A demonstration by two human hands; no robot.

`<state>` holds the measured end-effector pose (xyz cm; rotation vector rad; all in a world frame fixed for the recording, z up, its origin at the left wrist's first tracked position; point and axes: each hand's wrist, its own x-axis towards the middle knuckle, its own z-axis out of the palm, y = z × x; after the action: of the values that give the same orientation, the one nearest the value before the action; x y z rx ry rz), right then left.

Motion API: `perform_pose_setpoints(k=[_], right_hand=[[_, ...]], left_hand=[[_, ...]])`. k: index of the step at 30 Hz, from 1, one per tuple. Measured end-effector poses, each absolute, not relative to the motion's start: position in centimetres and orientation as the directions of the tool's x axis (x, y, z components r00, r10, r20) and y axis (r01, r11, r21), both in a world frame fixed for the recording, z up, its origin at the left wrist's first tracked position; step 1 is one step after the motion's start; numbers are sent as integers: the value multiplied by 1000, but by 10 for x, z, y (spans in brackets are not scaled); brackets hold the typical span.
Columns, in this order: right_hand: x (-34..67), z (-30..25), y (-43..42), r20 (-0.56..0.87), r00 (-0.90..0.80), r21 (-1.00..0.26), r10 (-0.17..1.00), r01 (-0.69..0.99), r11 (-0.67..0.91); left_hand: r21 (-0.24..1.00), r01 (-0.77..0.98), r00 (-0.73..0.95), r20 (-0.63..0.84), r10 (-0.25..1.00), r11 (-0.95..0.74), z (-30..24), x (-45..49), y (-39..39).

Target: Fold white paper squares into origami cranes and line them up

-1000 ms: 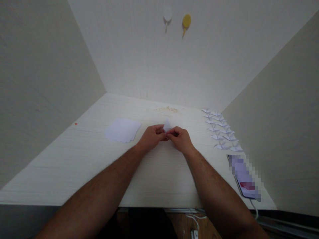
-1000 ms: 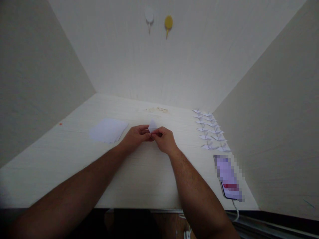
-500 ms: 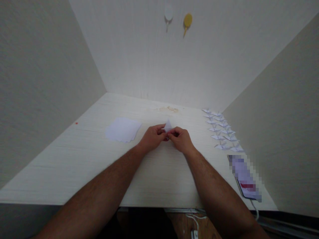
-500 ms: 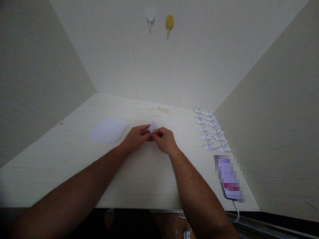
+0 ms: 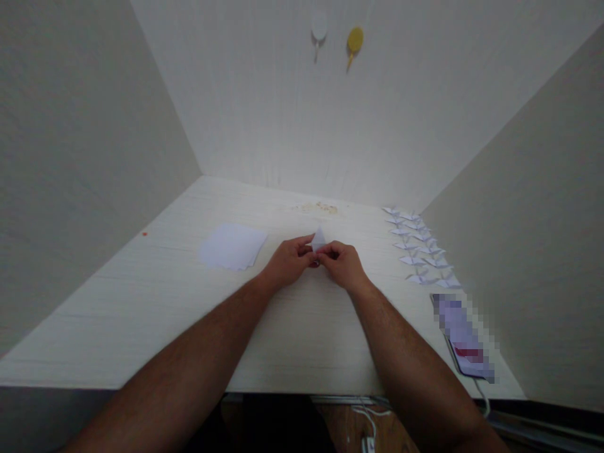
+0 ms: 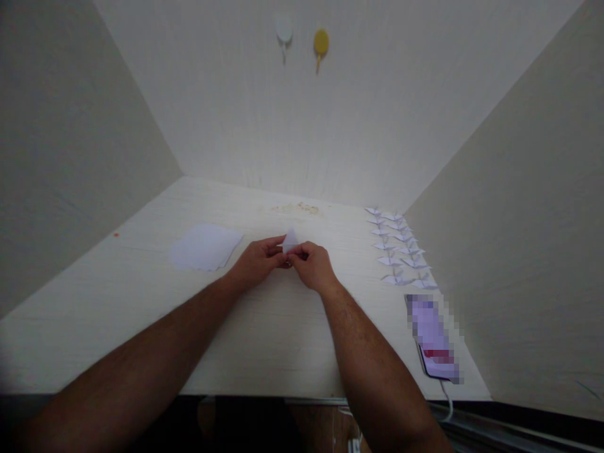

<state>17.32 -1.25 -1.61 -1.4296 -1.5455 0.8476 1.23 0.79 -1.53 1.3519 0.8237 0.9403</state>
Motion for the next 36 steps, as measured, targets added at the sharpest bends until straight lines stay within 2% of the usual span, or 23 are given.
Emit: perform_pose_setpoints(k=[13, 16, 20, 27, 31, 36], right_hand=[[173, -18, -14, 152, 7, -882, 988, 452, 133], [171, -16, -17, 249, -21, -781, 968, 586, 213], [169, -9, -22, 325, -94, -559, 941, 784, 271], [168, -1, -25, 320, -209, -332, 924, 889, 317], [167, -1, -26, 312, -194, -323, 930, 899, 296], [167, -5, -23, 324, -134, -411, 936, 872, 267]], left_hand=[[995, -98, 431, 54, 901, -13, -15, 12, 8], [993, -114, 424, 65, 903, -18, -16, 12, 9], [993, -114, 417, 64, 907, -18, -16, 12, 8], [998, -16, 386, 67, 920, -66, -20, 14, 8], [987, 72, 399, 106, 911, -147, -21, 14, 8], [947, 204, 361, 165, 918, -250, -19, 13, 6]])
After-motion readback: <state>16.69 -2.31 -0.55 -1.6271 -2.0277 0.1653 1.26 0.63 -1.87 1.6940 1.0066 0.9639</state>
